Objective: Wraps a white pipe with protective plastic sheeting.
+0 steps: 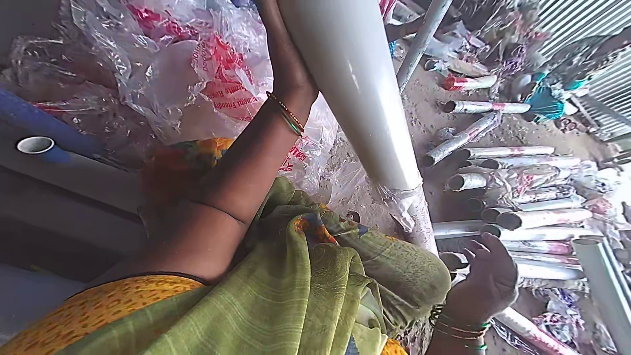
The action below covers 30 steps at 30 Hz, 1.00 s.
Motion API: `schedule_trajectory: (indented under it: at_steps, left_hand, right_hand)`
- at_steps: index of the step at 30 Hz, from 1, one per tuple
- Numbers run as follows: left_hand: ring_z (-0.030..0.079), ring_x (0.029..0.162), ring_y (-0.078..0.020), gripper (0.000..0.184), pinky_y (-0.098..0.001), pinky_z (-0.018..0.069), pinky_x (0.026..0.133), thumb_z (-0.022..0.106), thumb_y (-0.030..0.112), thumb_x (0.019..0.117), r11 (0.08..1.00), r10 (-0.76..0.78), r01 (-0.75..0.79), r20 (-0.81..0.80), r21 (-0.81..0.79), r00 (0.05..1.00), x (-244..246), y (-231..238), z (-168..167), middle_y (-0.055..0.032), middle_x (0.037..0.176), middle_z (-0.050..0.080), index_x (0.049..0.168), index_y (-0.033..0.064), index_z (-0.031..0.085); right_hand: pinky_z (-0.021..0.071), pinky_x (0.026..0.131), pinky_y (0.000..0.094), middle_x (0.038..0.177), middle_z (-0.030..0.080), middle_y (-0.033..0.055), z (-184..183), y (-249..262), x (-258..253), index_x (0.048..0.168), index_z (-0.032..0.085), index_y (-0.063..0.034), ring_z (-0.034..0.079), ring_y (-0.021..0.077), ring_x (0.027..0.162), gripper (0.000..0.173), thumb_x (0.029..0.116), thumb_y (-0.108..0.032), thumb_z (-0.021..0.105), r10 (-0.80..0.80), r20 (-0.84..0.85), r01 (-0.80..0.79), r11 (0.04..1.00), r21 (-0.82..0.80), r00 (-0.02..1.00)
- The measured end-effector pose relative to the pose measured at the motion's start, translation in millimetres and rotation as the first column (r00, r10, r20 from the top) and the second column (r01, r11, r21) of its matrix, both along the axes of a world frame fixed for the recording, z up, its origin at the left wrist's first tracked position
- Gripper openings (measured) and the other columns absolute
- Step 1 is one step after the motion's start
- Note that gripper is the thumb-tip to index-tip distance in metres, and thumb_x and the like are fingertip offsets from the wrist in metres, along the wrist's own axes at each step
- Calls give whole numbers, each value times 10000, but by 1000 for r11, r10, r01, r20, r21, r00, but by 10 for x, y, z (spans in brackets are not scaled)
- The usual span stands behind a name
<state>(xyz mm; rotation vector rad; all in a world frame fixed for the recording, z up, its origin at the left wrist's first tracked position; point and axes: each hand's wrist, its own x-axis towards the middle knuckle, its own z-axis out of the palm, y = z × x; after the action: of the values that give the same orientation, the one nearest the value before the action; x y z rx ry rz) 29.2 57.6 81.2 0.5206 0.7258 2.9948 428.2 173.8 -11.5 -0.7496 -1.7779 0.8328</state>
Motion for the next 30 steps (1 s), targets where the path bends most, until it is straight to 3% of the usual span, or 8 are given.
schedule_trajectory:
  at_steps: [4, 12, 17, 24, 25, 26, 27, 30]
  left_hand:
    - [633, 1009, -202, 486, -429, 554, 894, 120, 369, 1103, 1000, 4, -4, -28, -7, 1000, 94, 87, 195, -122, 1057, 602, 1194, 78, 498]
    - [623, 828, -166, 243, -349, 564, 773, 273, 148, 1110, 995, -43, 30, -133, -95, 990, 575, 451, 874, -83, 878, 559, 1050, 72, 495]
    - [617, 771, -151, 251, -330, 563, 733, 312, 110, 1098, 992, -98, 85, -153, -91, 983, 727, 598, 1133, -70, 815, 554, 950, 78, 513]
    - [656, 1056, -185, 353, -415, 559, 967, 261, 315, 1133, 989, -143, 145, -152, 1, 978, 534, 527, 993, -77, 1095, 630, 1256, 120, 528]
    - [646, 1137, -217, 371, -456, 538, 1013, 289, 324, 1128, 967, -174, 216, -271, 136, 947, 279, 598, 736, -94, 1195, 640, 1333, 131, 530]
    - [540, 1332, -298, 462, -528, 470, 1098, 280, 314, 1140, 926, -79, 294, -639, 237, 765, -236, 787, 297, -179, 1437, 525, 1522, 68, 366]
    - [484, 1398, -311, 520, -545, 445, 1120, 294, 354, 1137, 925, -20, 291, -735, 243, 678, -522, 840, 88, -192, 1522, 455, 1577, 77, 286]
    - [614, 1218, -171, 472, -426, 538, 1024, 203, 448, 1120, 999, -24, 31, -226, 26, 974, -41, 373, 303, -45, 1308, 606, 1469, 197, 399]
  right_hand:
    - [510, 963, 271, 1309, 588, 328, 78, 30, -144, 1246, 561, 215, 624, 191, 1177, 439, 1027, -161, 503, 6, 209, -48, 979, 197, 978]
    - [399, 1069, 617, 1368, 558, 347, 167, 264, -758, 1294, 617, 67, 512, 519, 1301, 665, 857, -414, 757, -95, 317, -100, 830, 549, 944]
    - [428, 1060, 414, 1194, 605, 321, 199, 565, -911, 1146, 644, 47, 570, 391, 1199, 404, 876, -235, 748, -204, 81, 102, 748, 656, 976]
    - [362, 1097, 302, 1089, 638, 101, 89, 595, -1011, 1007, 669, -150, 559, 183, 1191, 102, 1028, -209, 589, -93, -13, 74, 688, 722, 996]
    - [363, 1080, 321, 1054, 653, 60, 82, 580, -1044, 1006, 672, -180, 574, 173, 1156, 124, 1044, -229, 565, -74, 10, 43, 678, 734, 997]
    - [367, 1064, 317, 1030, 655, 32, 77, 569, -1079, 1010, 676, -202, 580, 162, 1129, 150, 1054, -254, 542, -49, 46, -1, 678, 735, 998]
    - [381, 1048, 297, 1017, 650, 21, 66, 558, -1121, 1012, 679, -211, 579, 156, 1112, 168, 1058, -274, 530, -14, 84, -52, 685, 726, 996]
    - [423, 987, 270, 976, 655, 42, -20, 490, -1305, 963, 700, -197, 595, 173, 1054, 197, 1039, -293, 546, 80, 169, -173, 730, 661, 982]
